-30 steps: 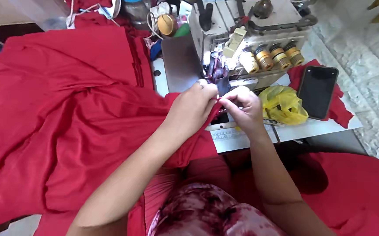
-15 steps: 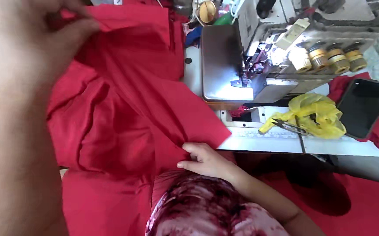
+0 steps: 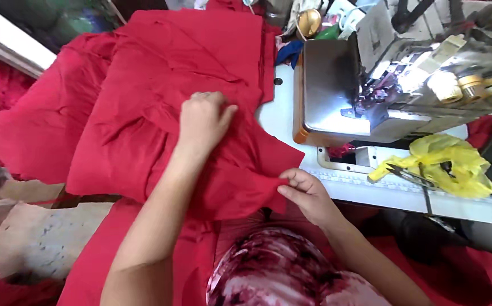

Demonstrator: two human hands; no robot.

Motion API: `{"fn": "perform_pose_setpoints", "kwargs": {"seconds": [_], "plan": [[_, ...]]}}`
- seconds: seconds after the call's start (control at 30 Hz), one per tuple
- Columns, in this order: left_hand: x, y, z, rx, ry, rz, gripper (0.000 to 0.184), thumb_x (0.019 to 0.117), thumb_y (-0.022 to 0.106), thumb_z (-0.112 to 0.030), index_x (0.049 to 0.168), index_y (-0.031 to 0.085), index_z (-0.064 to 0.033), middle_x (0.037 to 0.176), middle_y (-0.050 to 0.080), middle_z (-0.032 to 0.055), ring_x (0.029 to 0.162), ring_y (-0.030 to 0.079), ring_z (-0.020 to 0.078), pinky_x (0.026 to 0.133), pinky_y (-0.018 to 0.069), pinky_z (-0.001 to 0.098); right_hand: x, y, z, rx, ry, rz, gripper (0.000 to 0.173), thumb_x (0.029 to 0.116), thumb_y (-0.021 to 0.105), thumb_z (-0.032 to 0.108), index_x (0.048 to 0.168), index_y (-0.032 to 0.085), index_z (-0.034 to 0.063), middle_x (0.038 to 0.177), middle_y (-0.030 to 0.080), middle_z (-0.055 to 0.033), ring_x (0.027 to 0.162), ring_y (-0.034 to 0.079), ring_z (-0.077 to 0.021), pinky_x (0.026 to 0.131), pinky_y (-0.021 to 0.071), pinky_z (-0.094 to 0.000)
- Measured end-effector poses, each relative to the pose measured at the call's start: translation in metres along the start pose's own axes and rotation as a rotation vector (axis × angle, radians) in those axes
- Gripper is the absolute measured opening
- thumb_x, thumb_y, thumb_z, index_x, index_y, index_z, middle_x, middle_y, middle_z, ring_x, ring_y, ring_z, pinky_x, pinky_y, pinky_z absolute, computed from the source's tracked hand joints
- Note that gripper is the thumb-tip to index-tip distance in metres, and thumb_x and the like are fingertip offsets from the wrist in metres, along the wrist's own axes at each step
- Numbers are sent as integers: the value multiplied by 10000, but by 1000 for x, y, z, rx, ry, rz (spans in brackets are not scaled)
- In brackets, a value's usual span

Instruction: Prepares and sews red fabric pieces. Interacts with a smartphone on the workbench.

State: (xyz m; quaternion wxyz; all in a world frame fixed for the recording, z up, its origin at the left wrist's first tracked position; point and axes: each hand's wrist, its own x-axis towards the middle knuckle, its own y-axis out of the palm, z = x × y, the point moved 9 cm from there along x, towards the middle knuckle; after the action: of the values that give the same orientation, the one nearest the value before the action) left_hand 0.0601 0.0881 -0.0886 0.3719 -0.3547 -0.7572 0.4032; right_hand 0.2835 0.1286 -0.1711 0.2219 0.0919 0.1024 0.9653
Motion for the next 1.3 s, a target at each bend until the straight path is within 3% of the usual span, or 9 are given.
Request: {"fn": "perform_pose_setpoints", "kwargs": {"seconds": [0.13, 0.4, 0.53, 0.67, 0.87, 0.97, 1.07, 1.17, 1.3], "plan": [[18, 37, 4, 4, -138, 185, 379, 919, 753, -286, 1095, 705, 46, 1112, 685, 285, 1150, 604, 501, 960, 414, 704, 12, 11, -8, 131, 25, -60, 196, 1036, 497, 47, 1095, 682, 65, 996, 712, 45, 940, 671, -32, 872, 564, -239], [14, 16, -5, -203, -52, 221, 198, 977, 689, -198, 997, 707, -1, 869, 700, 149, 825, 678, 304, 792, 529, 554, 29, 12, 28, -8, -153, -28, 81, 995, 620, 84, 943, 664, 128, 811, 691, 68, 737, 657, 4, 714, 575, -189], [-16, -4, -43, -537, 29, 221, 120, 956, 694, -191, 909, 716, -82, 717, 639, -48, 632, 571, 14, 608, 484, 217, 32, 17, 60, -103, -279, 47, 79, 988, 616, 89, 967, 670, 143, 805, 678, 109, 733, 637, 44, 694, 557, -152], [-56, -14, -81, -595, 45, 231, 112, 962, 623, -100, 924, 712, -43, 734, 657, -58, 593, 544, -68, 565, 466, 104, 41, 6, 57, -176, -276, -66, 68, 981, 606, 74, 947, 658, 103, 752, 634, 91, 660, 598, 33, 617, 527, -151], [-76, -2, -88, -498, 80, 231, 365, 802, 804, -168, 1101, 660, -17, 978, 698, 45, 898, 671, 76, 829, 563, 276, 43, 3, 41, -149, -188, -122, 78, 979, 615, 72, 908, 643, 87, 715, 613, 73, 626, 581, 22, 590, 509, -149], [-75, 2, -75, -509, 138, 122, 215, 902, 655, -101, 1113, 655, -60, 967, 680, 7, 854, 649, 48, 765, 557, 235, 41, 7, 41, -205, -166, -34, 194, 1057, 484, 129, 1068, 658, 43, 851, 646, 43, 753, 615, 8, 690, 534, -177], [-71, -2, -69, -584, 115, 150, 160, 1015, 518, -59, 1057, 673, -60, 845, 661, -37, 712, 611, -12, 643, 521, 143, 38, 10, 42, -228, -176, 19, 199, 995, 524, 24, 1132, 665, -6, 958, 696, 3, 825, 650, -5, 732, 564, -185], [-74, -4, -72, -571, 55, 156, 91, 923, 604, -40, 862, 672, -32, 692, 609, -23, 602, 558, 2, 554, 462, 169, 36, 7, 43, -258, -213, -31, 145, 935, 611, 4, 1054, 693, 7, 959, 709, 9, 856, 661, -4, 761, 566, -179], [-80, 8, -83, -583, 161, 255, 423, 820, 806, -353, 1108, 661, -79, 990, 685, -43, 934, 646, -1, 849, 555, 213, 37, -3, 43, -259, -203, -124, 35, 889, 707, 56, 918, 692, 68, 810, 673, 64, 727, 625, 30, 668, 540, -144]]}}
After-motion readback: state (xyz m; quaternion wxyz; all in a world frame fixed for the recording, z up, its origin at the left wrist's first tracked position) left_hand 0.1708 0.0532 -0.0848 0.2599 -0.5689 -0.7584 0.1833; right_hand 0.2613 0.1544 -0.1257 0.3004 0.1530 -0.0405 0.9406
